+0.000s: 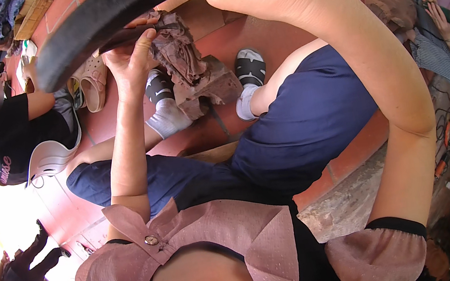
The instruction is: The person sits on the floor and uses a chisel and mallet to carve a wooden sculpture. They repeatedly strike the chisel with the mallet to shape the wood, occasionally adjusting the sculpture's position.
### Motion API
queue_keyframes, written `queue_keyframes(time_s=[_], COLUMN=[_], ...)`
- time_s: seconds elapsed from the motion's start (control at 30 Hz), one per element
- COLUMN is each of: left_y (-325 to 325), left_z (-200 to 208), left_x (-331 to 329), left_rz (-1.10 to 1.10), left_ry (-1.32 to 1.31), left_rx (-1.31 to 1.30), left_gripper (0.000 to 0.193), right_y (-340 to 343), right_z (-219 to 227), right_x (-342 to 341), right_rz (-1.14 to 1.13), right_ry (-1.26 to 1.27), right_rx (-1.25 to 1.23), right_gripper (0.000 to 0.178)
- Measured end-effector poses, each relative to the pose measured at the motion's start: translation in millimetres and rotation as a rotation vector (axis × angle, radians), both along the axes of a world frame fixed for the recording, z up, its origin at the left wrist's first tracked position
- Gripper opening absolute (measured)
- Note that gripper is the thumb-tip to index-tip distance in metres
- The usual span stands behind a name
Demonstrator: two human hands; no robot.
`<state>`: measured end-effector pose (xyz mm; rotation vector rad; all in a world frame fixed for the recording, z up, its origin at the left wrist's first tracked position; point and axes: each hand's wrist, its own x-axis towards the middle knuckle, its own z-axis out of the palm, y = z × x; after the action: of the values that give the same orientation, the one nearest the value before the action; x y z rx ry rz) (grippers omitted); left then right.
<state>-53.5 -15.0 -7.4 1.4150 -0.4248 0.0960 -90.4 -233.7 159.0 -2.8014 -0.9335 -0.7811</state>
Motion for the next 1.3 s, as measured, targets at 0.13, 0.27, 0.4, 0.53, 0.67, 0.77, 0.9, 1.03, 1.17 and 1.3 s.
queue_keyframes(time_s=[0.13, 0.27, 0.4, 0.53, 0.67, 0.77, 0.9, 1.03, 1.17, 1.3], left_y=[0.7, -7.6, 12.7, 16.2, 11.3, 11.9, 6.5, -1.4, 6.4, 0.1], left_z=[-5.3, 6.3, 8.0, 6.3, 0.1, -0.9, 4.6, -5.5, -10.3, -8.6], left_x=[1.5, -9.1, -1.8, -3.9, -7.5, -7.5, -14.3, -25.1, -17.1, -19.6], left_rz=[0.002, -0.035, 0.031, 0.033, 0.044, -0.014, -0.078, -0.016, 0.128, 0.049], left_ry=[-0.005, 0.001, 0.048, 0.137, 0.174, 0.143, 0.066, 0.087, -0.146, 0.025], left_rx=[-0.076, -0.120, -0.196, -0.099, -0.073, -0.070, -0.074, 0.040, 0.218, -0.062], left_gripper=[0.023, 0.025, 0.034, 0.032, 0.030, 0.027, 0.028, 0.028, 0.017, 0.020], right_y=[-1.3, -0.1, -9.7, -6.1, -0.1, -0.6, -5.1, 8.2, 0.6, 5.8], right_z=[2.7, 2.7, -6.1, 8.9, 10.2, 4.1, -1.9, -15.7, 0.6, 10.3], right_x=[-3.4, -5.3, 2.4, -7.0, -5.1, -2.9, 0.3, -0.5, -0.4, -9.6], right_rz=[-0.059, -0.062, -0.013, -0.068, -0.069, -0.038, 0.054, 0.129, 0.114, 0.056], right_ry=[-0.076, -0.031, -0.049, 0.044, 0.032, 0.048, 0.049, -0.087, -0.020, 0.004], right_rx=[-0.126, 0.029, 0.163, 0.055, -0.015, 0.070, 0.187, 0.321, -0.008, -0.010], right_gripper=[0.054, 0.055, 0.046, 0.041, 0.040, 0.039, 0.039, 0.038, 0.036, 0.032])
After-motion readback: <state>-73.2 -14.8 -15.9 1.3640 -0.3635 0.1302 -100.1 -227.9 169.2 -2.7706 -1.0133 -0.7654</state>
